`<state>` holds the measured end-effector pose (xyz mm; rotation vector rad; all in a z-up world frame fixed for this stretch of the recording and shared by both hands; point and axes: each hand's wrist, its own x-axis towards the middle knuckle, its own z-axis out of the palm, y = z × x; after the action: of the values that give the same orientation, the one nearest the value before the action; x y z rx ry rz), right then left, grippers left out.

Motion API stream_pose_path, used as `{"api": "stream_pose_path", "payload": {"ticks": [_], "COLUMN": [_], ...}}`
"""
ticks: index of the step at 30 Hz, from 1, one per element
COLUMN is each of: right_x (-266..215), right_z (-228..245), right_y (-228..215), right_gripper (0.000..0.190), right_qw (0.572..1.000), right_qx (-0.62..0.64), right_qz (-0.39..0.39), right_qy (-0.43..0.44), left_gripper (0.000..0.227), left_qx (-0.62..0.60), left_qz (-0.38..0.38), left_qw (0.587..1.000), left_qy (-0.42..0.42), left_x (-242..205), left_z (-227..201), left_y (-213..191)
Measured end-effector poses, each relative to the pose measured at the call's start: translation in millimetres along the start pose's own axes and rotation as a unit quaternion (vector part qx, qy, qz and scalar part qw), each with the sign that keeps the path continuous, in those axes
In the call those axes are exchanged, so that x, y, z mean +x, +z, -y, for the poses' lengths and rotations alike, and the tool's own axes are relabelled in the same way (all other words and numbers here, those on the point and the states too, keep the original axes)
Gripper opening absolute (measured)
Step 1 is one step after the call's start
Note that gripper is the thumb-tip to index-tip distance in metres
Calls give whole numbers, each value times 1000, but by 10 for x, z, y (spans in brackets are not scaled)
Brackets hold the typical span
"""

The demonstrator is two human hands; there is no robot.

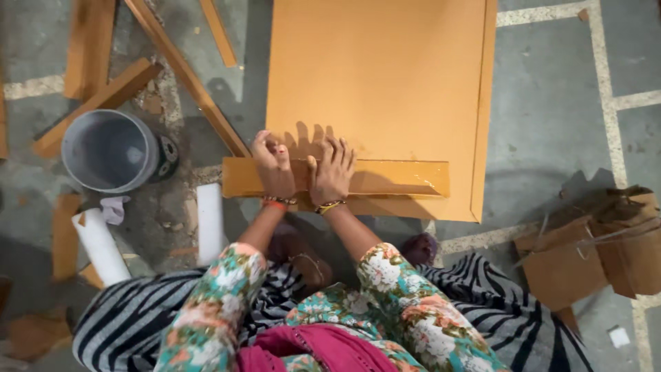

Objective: The person applies glue to a wooden frame piece using a white foam roller and attaches it to a large flat board. They press the glued piece into place and adjust the board's position on the floor.

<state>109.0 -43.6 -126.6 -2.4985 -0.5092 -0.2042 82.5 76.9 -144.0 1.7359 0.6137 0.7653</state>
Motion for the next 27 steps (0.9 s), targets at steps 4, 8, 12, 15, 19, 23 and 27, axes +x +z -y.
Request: {"api": "stream_pose_path", "payload": {"ticks": [4,8,12,15,19,23,27], "right_x": [51,80,136,152,178,162,86], "right_z": [-10,24,2,6,-35,-31,-70], "right_y": [61,107,122,115,88,99,56], "right_gripper": [52,53,57,60,59,44,46], "right_qw": [990,990,983,979,990,990,995], "right_qx": [-100,-96,-134,-130,-51,-67,17], "right_qz": [90,100,126,158,124,88,78], "right_qy": [40,21,0,-10,-32,-92,-59], "left_gripper": [50,50,48,46,56,61,61], "left_qx": [391,417,429,474,482,492,484], "left_qz": [107,152,165,204,214,214,174], "left_qw": [901,877,880,852,843,839,850], "left_qy": [154,186,122,90,100,92,114], "left_x": [35,-51,-115,-106,23,119,33], "left_z": [-153,-3,119,138,220,256,203], "left_y": [-557,-520,-469,-472,-358,-313,-337]}}
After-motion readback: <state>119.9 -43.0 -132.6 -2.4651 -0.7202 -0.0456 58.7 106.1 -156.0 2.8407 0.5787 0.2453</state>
